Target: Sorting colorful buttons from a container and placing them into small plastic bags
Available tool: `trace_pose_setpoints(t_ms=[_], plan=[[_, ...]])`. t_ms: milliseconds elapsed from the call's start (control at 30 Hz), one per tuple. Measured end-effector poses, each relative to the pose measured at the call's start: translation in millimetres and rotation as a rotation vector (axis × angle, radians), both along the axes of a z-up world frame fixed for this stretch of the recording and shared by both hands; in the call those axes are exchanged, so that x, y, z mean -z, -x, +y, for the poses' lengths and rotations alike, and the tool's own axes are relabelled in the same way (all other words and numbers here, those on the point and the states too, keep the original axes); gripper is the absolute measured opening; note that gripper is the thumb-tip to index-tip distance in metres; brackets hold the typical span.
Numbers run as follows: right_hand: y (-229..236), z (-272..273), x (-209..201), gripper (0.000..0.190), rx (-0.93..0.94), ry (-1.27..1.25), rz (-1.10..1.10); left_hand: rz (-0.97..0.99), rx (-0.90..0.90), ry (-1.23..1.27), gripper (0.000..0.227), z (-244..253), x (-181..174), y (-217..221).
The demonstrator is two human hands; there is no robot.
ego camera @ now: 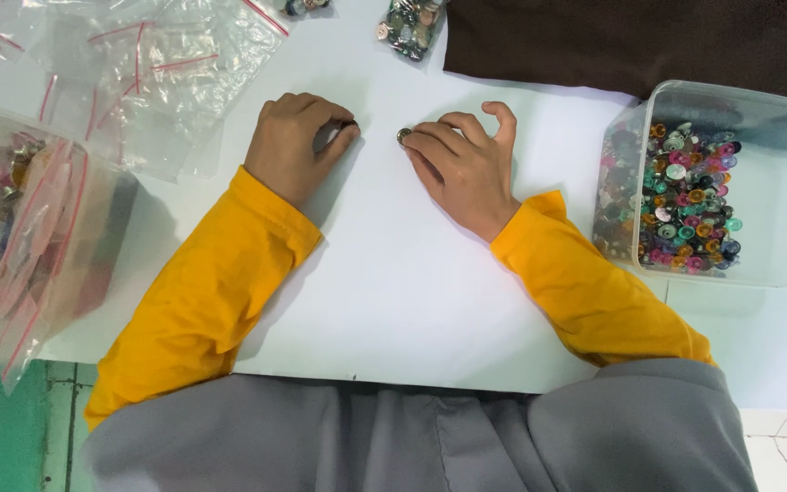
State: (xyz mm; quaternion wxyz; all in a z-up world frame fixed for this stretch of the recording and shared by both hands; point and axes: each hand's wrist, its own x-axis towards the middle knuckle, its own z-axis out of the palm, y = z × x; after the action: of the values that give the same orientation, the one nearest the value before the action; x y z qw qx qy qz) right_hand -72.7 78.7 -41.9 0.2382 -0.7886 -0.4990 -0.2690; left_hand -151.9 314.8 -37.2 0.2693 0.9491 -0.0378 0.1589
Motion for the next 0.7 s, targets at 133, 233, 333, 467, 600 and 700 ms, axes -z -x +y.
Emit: trace_pose_setpoints(t_ms=[133,233,333,467,600,700], plan=[[-0.4,-0.2,3.8,0.005,0.003,-0.024,-0.008,-0.038,0.002,-0.017,0.010,1.8,13.6,0.9],[-0.1,0.2,4.6,0.006,0.008,-0.041,-0.010,-0.032,0.010,-0.007,0.025,1.8,12.3,2.3],[0.2,1.7,2.5,0.006,0.006,-0.042,-0.001,-0.015,0.026,-0.020,0.032,1.9,7.0,2.7],[0.3,3.0,5.3,0.005,0.001,-0.028,-0.005,0.024,0.017,-0.058,0.024,3.3,12.9,0.1],[0.3,3.0,5.5,0.005,-0.010,-0.045,-0.016,-0.024,0.044,-0.109,0.022,5.6,27.0,-2.3],[0.7,2.7,3.3,0.006,-0.022,-0.035,-0.011,-0.059,0.046,-0.085,0.024,4.3,25.5,-1.1]])
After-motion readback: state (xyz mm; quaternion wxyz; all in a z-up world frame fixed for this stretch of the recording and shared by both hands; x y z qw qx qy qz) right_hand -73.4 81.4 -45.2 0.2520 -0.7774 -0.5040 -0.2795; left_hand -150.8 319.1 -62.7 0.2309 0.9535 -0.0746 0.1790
